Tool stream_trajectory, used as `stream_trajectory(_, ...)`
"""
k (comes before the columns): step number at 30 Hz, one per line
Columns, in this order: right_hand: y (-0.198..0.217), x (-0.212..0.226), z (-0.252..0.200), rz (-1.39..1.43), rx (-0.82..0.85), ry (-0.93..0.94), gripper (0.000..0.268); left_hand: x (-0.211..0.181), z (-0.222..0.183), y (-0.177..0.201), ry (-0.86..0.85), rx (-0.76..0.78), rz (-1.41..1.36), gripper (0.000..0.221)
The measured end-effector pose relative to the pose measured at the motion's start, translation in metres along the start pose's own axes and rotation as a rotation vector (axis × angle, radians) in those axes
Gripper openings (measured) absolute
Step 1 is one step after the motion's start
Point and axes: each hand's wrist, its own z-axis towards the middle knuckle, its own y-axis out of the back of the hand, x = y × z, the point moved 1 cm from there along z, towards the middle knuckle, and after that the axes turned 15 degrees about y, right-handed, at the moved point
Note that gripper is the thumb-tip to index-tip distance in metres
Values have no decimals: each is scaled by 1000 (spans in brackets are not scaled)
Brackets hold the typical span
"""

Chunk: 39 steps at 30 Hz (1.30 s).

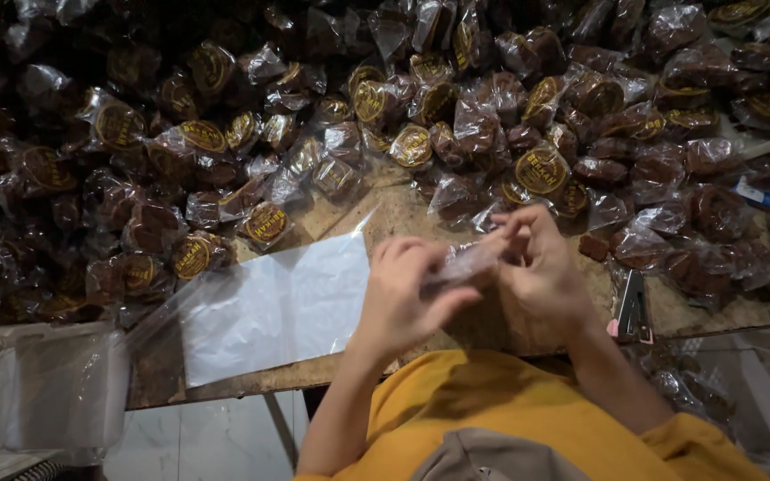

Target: The person places several individually wrapped bakery items into a larger plastic bag and secures the top with a stapler.

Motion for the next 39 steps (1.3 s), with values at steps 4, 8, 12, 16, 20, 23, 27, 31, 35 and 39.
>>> stream_trajectory(4, -2, -21, -21, 174, -135, -40, 42, -22, -10, 1, 183, -16, -184, 15)
stream_trajectory(8, -15, -7, -2, 295, -347, 200, 42, -20, -15, -4, 357, -78, -431, 34)
stream_trajectory(12, -13, -9, -3, 200, -225, 448, 21, -28, -17, -3, 187, -93, -248, 50)
stream_trajectory(16, -2, 5, -10, 88, -99, 388, 17, -28, -11, -11, 139, -125, -186, 20)
stream_trajectory(20, 3, -3, -21, 154, -110, 283, 13, -35, -18, -9, 97, -88, -160, 30)
stream_trajectory(23, 0, 0, -22, 191, -84, 319, 24, -34, -19, -9, 144, -69, -262, 41)
stream_trajectory(27, 4, -5, -21, 278, -96, 364, 20, -49, -12, -2, 106, 4, -79, 35)
stream_trajectory(31, 14, 13, -18, 162, 82, 347, 27, -55, -12, 8, 59, 96, 2, 41)
stream_trajectory(35, 15, 30, -19, -1, 155, 413, 28, -51, -9, 7, 26, 42, -38, 48)
stream_trajectory(39, 17, 26, -21, -198, 233, 434, 46, -54, -17, 8, 11, 111, 168, 35)
